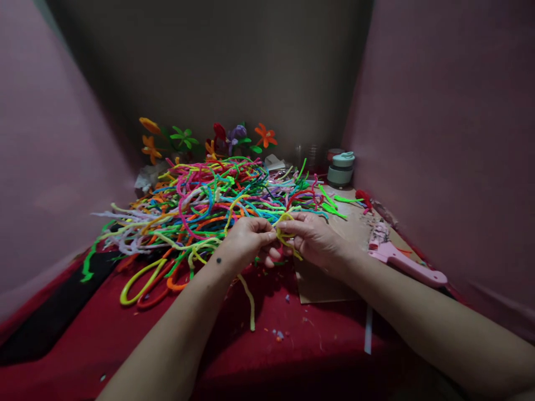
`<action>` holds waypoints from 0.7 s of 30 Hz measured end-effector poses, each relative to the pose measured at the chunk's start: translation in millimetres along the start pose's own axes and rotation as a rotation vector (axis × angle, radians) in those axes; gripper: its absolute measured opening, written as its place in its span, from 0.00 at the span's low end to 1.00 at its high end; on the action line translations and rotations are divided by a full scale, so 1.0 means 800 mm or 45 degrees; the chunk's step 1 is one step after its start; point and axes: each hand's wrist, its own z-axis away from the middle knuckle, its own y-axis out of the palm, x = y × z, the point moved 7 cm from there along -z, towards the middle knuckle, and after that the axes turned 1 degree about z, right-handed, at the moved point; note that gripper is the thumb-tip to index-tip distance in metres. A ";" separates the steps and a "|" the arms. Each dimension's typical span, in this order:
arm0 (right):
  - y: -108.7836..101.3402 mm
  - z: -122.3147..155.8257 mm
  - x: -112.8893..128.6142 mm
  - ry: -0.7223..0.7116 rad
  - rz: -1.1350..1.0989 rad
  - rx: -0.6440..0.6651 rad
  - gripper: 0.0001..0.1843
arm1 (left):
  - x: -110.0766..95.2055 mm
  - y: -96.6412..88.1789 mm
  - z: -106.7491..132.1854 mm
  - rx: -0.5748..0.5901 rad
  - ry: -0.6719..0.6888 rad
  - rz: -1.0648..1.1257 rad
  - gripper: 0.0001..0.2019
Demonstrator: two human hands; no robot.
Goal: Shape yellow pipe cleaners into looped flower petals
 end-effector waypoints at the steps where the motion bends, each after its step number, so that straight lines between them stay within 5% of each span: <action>1: 0.000 0.001 0.001 -0.012 0.010 -0.002 0.05 | 0.001 0.001 0.000 0.000 -0.018 0.020 0.05; 9: 0.011 0.008 0.003 -0.025 0.041 0.074 0.07 | 0.006 0.002 -0.004 -0.059 -0.004 0.139 0.07; 12: 0.011 0.008 0.003 -0.022 0.090 0.083 0.06 | 0.004 0.009 -0.003 0.023 0.005 0.106 0.08; 18: -0.007 0.001 0.010 -0.057 0.047 -0.109 0.07 | 0.004 -0.004 0.001 0.057 -0.093 -0.303 0.03; 21: -0.014 0.000 0.010 -0.032 0.016 -0.171 0.08 | -0.012 -0.017 0.001 -0.056 0.107 -0.545 0.03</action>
